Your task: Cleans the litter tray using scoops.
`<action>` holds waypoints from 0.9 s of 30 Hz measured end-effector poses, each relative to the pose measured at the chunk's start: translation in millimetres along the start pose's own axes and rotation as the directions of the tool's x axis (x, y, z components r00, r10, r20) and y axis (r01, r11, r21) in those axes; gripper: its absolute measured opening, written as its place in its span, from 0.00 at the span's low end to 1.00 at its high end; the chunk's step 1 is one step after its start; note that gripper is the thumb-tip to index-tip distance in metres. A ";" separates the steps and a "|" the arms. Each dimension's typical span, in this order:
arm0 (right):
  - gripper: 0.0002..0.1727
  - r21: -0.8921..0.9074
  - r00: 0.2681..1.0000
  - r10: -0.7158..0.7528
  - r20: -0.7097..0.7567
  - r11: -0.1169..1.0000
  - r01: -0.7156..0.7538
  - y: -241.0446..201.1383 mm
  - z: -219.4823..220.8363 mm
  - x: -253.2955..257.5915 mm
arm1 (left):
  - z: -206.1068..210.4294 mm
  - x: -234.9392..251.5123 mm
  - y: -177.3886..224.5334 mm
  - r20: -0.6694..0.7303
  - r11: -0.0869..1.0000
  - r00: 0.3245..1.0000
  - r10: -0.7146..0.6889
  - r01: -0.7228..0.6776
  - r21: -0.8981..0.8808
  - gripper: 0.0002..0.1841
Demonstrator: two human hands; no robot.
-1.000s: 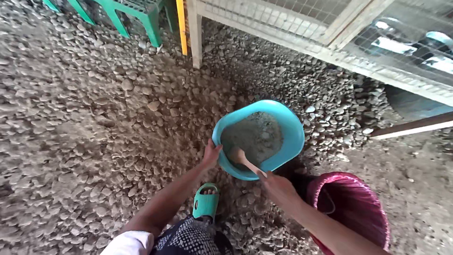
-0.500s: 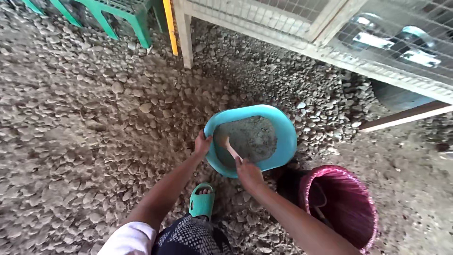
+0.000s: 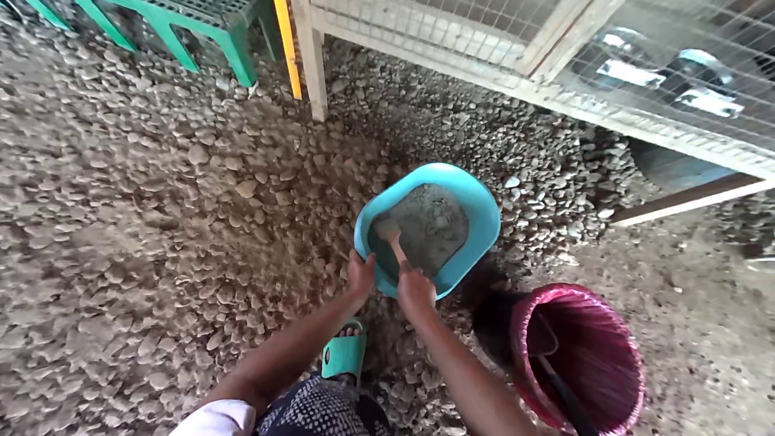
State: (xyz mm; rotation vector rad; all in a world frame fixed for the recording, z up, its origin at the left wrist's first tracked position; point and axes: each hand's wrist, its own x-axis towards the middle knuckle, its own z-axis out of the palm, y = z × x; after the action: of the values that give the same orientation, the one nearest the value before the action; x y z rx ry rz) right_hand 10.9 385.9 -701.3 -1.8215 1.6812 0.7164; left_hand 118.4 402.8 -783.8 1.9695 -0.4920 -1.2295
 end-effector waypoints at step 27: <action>0.33 -0.355 0.902 -0.353 0.250 0.833 0.425 116.6 -1.1 -10.9 | -43.5 46.7 14.0 0.047 0.985 0.987 0.153 -0.156 0.072 0.27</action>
State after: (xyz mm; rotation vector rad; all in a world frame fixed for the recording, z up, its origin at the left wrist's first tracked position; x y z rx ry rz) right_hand -106.2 385.4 -697.6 -2.2178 1.0419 1.0579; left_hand 179.4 380.2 -789.8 1.9319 -0.7082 -1.1715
